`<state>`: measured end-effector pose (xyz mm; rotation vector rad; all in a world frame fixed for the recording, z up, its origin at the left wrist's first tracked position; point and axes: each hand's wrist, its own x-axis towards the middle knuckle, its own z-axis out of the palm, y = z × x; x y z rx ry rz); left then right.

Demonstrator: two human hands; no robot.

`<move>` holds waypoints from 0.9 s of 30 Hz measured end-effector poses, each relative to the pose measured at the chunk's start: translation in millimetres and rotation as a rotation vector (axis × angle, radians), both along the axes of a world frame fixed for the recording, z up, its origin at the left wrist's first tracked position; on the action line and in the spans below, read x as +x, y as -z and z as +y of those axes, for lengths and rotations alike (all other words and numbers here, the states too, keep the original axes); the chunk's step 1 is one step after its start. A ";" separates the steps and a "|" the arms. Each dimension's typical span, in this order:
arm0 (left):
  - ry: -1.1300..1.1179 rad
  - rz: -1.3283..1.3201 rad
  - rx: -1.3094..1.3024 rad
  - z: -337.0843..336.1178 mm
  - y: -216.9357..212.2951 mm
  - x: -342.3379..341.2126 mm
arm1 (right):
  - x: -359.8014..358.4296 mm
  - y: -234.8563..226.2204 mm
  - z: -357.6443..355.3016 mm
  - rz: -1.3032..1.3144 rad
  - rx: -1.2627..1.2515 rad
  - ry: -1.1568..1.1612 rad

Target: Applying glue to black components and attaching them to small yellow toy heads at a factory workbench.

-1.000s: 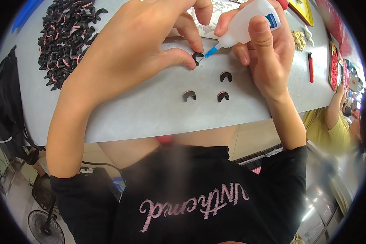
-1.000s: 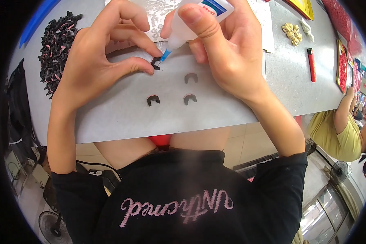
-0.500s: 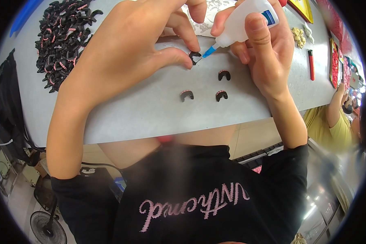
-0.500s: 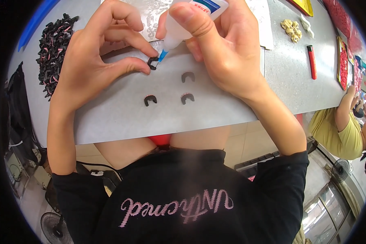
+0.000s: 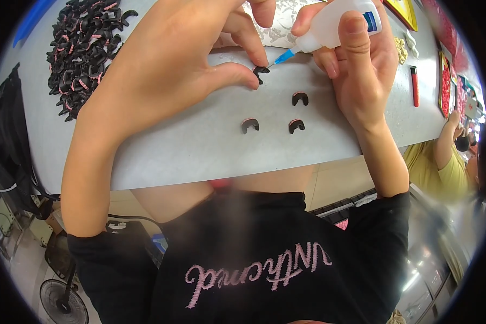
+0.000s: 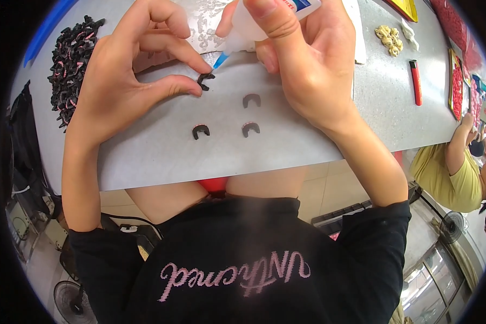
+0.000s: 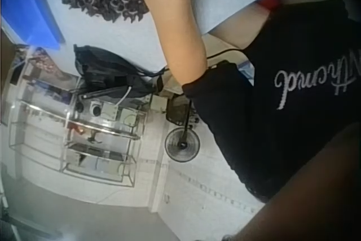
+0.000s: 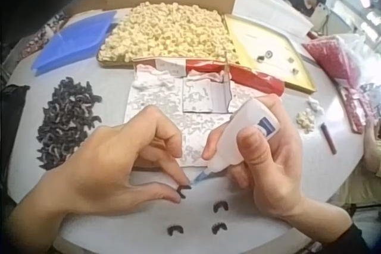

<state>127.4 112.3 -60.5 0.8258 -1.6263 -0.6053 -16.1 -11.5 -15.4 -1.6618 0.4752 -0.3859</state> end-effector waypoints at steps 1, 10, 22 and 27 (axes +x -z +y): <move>0.005 0.001 -0.010 -0.6 -0.2 -0.2 | -0.5 0.2 1.2 -0.014 0.004 0.009; 0.046 0.028 -0.086 -1.3 4.8 1.6 | 1.0 9.3 10.9 -0.119 0.050 0.079; 0.094 0.045 -0.194 -5.2 7.6 7.8 | -5.0 4.6 20.9 -0.128 0.139 0.201; 0.113 0.044 -0.249 -10.0 9.5 15.3 | -20.2 0.6 1.5 -0.225 0.113 0.190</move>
